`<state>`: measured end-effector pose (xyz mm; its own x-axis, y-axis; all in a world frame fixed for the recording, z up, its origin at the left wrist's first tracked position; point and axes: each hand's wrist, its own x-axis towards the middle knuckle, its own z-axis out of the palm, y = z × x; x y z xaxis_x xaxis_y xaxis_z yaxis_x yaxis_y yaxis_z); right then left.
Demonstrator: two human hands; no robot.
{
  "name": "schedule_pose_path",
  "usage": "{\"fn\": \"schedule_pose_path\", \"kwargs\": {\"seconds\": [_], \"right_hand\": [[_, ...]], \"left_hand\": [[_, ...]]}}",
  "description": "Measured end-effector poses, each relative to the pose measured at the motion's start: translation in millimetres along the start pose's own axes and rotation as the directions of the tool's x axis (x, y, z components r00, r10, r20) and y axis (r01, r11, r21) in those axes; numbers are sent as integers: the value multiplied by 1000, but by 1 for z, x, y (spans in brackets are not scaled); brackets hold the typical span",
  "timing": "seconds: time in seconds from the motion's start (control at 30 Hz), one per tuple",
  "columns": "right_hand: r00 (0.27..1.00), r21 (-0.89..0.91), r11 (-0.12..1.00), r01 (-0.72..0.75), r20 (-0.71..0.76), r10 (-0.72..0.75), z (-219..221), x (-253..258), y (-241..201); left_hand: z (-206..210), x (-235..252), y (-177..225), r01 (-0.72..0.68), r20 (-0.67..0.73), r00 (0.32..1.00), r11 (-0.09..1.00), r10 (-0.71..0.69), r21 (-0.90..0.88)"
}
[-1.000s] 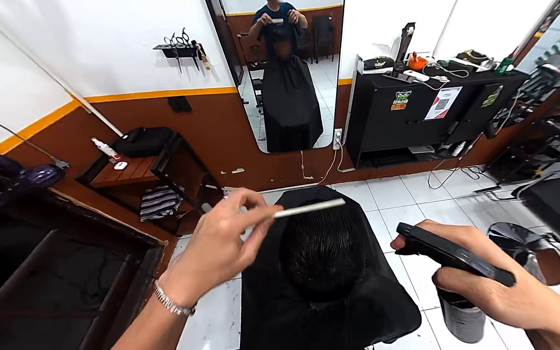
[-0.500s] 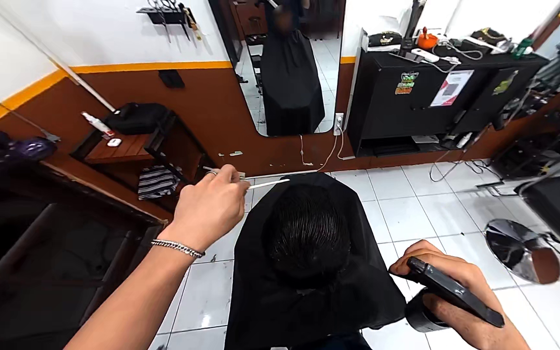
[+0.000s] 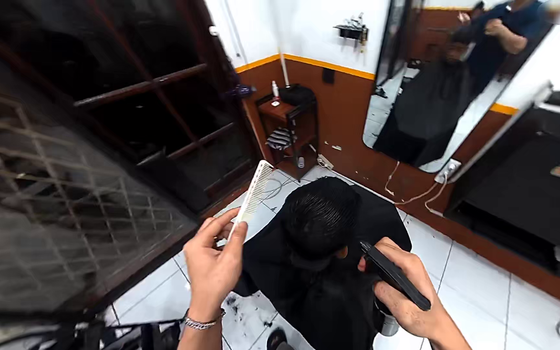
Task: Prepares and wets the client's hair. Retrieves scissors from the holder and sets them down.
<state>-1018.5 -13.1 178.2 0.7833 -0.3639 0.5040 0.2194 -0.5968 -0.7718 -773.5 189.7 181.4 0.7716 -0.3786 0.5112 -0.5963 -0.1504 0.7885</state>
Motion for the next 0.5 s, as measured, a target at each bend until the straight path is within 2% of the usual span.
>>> {"fn": "schedule_pose_path", "kwargs": {"seconds": [0.1,0.2,0.27,0.37,0.43,0.5], "right_hand": [[998,118,991,60,20,-63,-7,-17,-7],[994,222,970,103,23,-111,-15,-53,-9],[997,267,961,68,26,-77,-21,-85,-14],[999,307,951,-40,24,35,-32,-130,-19],[997,329,941,-80,25,77,-38,-148,-18],[995,324,941,-97,26,93,-45,-160,-16]], "left_hand": [[9,-40,27,32,-58,998,999,-33,-24],[27,-61,46,72,-106,992,997,-68,35],[40,-67,56,130,-108,987,985,-118,112],[61,-72,71,188,-41,982,963,-184,195],[77,-77,80,162,7,985,951,-170,262],[95,-86,87,80,21,996,946,-91,313]]}}
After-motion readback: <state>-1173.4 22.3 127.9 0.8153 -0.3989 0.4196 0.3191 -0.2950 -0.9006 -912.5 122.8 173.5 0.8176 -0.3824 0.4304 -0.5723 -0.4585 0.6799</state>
